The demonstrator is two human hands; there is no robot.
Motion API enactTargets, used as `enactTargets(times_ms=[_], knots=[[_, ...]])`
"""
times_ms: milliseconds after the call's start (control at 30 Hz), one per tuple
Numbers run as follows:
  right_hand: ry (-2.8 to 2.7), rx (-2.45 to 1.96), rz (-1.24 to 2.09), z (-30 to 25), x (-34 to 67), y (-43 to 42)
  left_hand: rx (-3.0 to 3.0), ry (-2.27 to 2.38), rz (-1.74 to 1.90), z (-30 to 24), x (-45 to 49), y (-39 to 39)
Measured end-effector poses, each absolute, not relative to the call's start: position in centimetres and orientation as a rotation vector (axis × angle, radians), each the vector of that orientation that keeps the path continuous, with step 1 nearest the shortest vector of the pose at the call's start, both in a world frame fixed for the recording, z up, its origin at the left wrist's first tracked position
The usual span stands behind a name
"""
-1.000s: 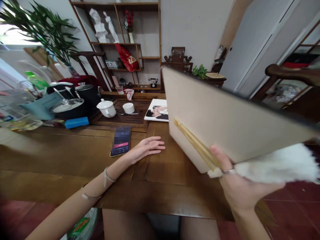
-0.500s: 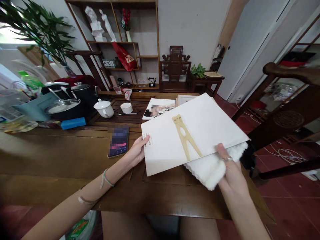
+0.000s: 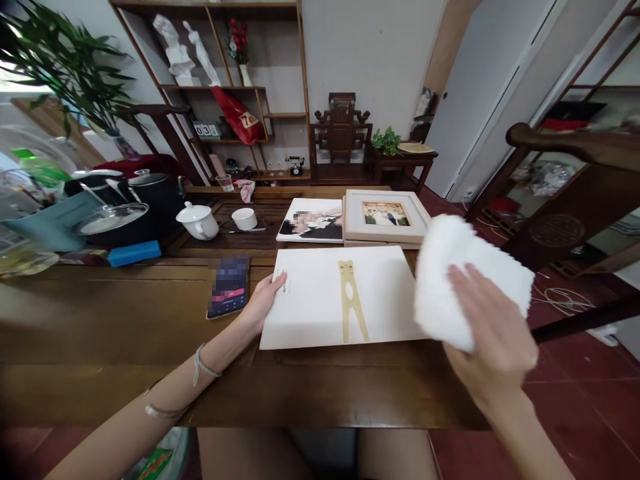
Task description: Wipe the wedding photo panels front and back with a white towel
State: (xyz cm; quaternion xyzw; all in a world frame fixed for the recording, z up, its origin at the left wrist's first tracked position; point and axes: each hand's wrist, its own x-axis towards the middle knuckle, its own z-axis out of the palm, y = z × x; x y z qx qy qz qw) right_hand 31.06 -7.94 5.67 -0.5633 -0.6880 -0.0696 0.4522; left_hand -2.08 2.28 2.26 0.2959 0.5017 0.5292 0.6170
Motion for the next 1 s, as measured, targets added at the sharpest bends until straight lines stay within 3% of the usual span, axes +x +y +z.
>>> enactTargets(times_ms=[133,633,1000], knots=[[-2.153,-1.178,-0.446,5.5,28.7,-5.9,0.699,1.208,1.203,2.0,-2.3,2.3],[-2.428,-1.069,-0.475,1.9,28.0,-3.4,0.8,1.272,1.057,2.2,-2.3,2.7],[-2.427,-1.076,-0.428,1.2,28.3,-2.6,1.784,1.585,0.913,2.1,-3.2,2.2]])
